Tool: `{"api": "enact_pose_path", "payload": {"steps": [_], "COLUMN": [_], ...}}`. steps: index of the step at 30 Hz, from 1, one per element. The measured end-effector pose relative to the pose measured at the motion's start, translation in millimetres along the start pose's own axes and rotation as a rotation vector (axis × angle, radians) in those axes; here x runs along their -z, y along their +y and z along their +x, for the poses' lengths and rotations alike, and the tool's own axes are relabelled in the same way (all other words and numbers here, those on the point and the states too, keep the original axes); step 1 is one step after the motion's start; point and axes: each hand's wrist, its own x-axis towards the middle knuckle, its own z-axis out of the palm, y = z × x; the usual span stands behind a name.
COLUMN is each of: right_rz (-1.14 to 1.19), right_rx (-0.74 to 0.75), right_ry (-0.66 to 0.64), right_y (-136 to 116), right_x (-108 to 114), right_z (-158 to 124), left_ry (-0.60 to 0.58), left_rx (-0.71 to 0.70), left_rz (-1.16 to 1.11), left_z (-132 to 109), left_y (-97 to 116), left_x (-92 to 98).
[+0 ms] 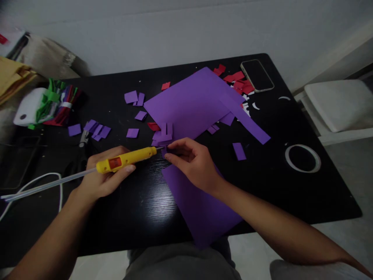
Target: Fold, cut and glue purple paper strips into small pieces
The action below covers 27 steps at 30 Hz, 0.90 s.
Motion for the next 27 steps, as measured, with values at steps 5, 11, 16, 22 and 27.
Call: {"api": "enact_pose_path", "payload": {"steps": [5, 11, 16, 22, 27], "right_rz": [0.0, -0.016, 0.011, 0.096, 0.147], "right_rx": [-0.002, -0.011, -0.025, -0.103, -0.12], "right_ry": [0.0, 0.005, 0.012, 0.051, 0.058], "right_y": [-1.3, -0.2, -0.7, -0.5, -0.7], "right_x": [-0.1, 0.6, 3.8, 8.1, 7.8], "right_z": [0.8, 2.6, 5.6, 10.5, 11.1], "left_ry": [-0.002, 0.012, 0.046, 0.036, -0.015], "left_rx": [-0.018, -0.028, -0.015, -0.05, -0.078], "left_rz": [0.029, 0.049, 0.06, 0.019, 0.0], "left_z": [-1.8, -1.9, -1.4, -2.2, -3.0], "left_y": [-1.7, 0.9, 3.6, 4.8, 2.9], "left_x": [-0.1, 0.3, 0.8, 1.3, -0.9]}}
